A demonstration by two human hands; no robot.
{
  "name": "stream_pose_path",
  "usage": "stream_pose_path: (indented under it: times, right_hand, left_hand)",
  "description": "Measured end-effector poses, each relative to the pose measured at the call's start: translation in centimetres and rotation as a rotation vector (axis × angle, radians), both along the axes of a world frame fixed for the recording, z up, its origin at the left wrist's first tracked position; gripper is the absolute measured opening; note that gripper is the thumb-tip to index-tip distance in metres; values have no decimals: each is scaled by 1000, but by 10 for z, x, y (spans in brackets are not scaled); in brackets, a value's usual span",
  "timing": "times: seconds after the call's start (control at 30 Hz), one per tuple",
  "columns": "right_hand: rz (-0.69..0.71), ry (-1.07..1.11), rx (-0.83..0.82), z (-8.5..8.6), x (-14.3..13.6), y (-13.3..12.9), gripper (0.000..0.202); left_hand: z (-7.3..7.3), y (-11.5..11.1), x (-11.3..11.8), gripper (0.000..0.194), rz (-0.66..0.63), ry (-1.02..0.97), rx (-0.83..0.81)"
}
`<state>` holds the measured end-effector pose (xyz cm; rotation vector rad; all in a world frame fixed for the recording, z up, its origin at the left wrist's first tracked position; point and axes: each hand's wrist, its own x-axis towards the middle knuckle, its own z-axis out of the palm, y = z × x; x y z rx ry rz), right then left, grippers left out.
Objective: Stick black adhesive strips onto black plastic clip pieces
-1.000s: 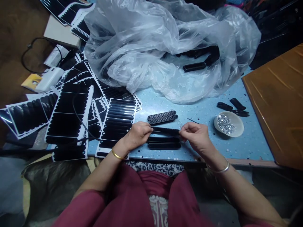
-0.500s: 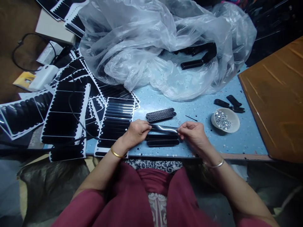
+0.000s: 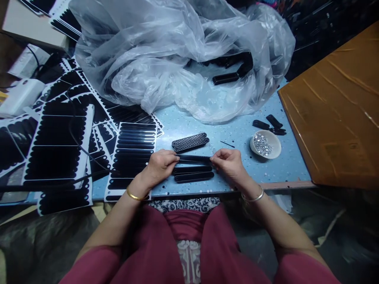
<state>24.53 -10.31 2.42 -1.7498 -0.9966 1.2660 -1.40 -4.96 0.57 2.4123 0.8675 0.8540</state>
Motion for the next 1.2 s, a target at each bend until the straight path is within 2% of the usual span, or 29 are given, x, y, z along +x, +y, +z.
stream_pose_path:
  times: [0.4,0.7,0.87,0.97,1.03,1.2]
  right_hand:
    - [23,-32,0,-6,2,2,21]
    - [25,-112,71,-11,1,1,26]
    - [-76,14,18,-13,8,-4,36]
    - [-173,93,54,-11,16,-9,39]
    - [-190,122,88,-9,18,-13,39]
    - [-4,5,119,-7,11,-14,40]
  left_hand:
    - [1,0,0,17,-5,-11,-8]
    - [1,0,0,15,-3,-29,-29]
    - [2,0,0,15,-1,-24,-28]
    - [2,1,0,15,-2,-22,-27]
    - [3,1,0,16,-4,-24,-40]
    - [7,0,-1,15,-25,-24,-157]
